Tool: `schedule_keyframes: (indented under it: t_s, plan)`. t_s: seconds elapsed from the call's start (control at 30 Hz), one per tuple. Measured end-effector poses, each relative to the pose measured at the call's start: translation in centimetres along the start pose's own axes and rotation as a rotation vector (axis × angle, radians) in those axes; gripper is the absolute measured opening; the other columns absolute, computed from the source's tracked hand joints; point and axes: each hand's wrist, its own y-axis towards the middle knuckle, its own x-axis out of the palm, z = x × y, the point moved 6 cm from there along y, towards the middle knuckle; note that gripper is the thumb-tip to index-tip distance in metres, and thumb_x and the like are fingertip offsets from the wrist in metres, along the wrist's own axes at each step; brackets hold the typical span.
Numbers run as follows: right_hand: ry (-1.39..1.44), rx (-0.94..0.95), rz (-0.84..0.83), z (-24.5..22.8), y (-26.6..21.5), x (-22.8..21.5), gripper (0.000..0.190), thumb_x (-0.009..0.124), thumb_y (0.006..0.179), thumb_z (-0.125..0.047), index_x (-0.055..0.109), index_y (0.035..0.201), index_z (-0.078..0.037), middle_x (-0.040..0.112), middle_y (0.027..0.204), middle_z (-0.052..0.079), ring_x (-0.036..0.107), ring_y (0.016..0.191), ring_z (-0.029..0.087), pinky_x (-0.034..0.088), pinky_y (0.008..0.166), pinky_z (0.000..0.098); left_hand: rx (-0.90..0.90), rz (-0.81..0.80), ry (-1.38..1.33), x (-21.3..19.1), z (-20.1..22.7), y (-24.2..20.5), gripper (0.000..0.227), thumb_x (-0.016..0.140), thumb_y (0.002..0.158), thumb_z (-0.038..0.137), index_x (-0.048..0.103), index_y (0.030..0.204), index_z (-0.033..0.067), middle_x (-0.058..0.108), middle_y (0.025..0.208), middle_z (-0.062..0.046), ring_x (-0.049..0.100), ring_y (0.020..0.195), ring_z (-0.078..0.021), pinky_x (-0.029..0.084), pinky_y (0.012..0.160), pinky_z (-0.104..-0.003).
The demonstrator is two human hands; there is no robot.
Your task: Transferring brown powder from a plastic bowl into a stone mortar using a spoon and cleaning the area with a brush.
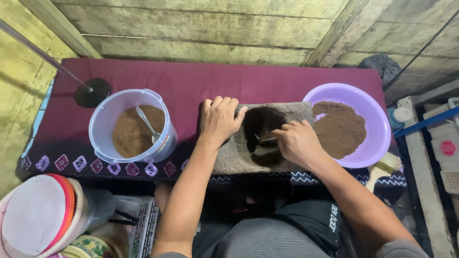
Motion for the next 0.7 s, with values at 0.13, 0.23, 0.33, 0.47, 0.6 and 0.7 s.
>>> schedule_keyframes:
  t_s: [0.13,0.23,0.33,0.47,0.6,0.7]
  plan:
    - [0.191,0.045,-0.033,-0.4,0.4,-2.5,0.007,0.063,0.087,-0.029,0.066,0.080,-0.030,0.056,0.068,-0.005,0.061,0.071,0.022,0.039,0.063,0.0376,0.001,0.011,0.005,0.1,0.1,-0.5,0.039,0.051,0.099,0.055,0.061,0.085,0.0197,0.060,0.077,-0.002,0.063,0.080,-0.0248,0.044,0.073,-0.042]
    - [0.270,-0.033,-0.235,-1.0,0.3,-1.9,0.012,0.062,0.081,-0.025,0.073,0.075,-0.025,0.068,0.070,-0.001,0.068,0.078,0.027,0.043,0.066,0.0418,0.003,-0.008,-0.005,0.0,0.0,0.0,0.037,0.052,0.098,0.054,0.062,0.087,0.0199,0.061,0.077,-0.002,0.063,0.080,-0.0254,0.044,0.074,-0.043]
    - [-0.037,-0.015,-0.142,0.0,-0.2,-1.4,0.015,0.059,0.085,-0.034,0.070,0.076,-0.038,0.062,0.071,-0.007,0.061,0.075,0.020,0.037,0.068,0.0390,0.005,0.003,-0.001,0.0,0.1,-0.2,0.038,0.052,0.098,0.054,0.062,0.088,0.0196,0.060,0.077,-0.002,0.063,0.079,-0.0255,0.044,0.075,-0.043]
    - [0.092,-0.063,-0.152,-0.6,-0.7,-0.7,0.011,0.059,0.081,-0.034,0.066,0.073,-0.033,0.061,0.069,-0.005,0.061,0.075,0.022,0.037,0.068,0.0406,-0.004,-0.013,-0.012,-0.1,0.0,-0.1,0.038,0.051,0.099,0.054,0.062,0.088,0.0193,0.061,0.077,-0.003,0.063,0.080,-0.0259,0.044,0.075,-0.043]
    - [0.084,-0.114,-0.073,-1.1,-0.7,-1.5,0.012,0.056,0.082,-0.032,0.066,0.077,-0.036,0.056,0.069,-0.008,0.057,0.075,0.017,0.035,0.071,0.0371,0.007,0.012,-0.013,0.0,-0.1,0.0,0.039,0.052,0.099,0.055,0.063,0.087,0.0192,0.060,0.076,-0.002,0.063,0.079,-0.0255,0.044,0.075,-0.043]
    - [-0.015,-0.158,-0.082,-0.5,-1.3,0.3,0.012,0.054,0.081,-0.030,0.060,0.071,-0.035,0.054,0.070,-0.010,0.053,0.075,0.018,0.032,0.071,0.0373,0.012,0.035,-0.004,-0.1,0.0,0.1,0.038,0.053,0.099,0.054,0.062,0.086,0.0195,0.059,0.075,-0.002,0.063,0.078,-0.0249,0.045,0.075,-0.042]
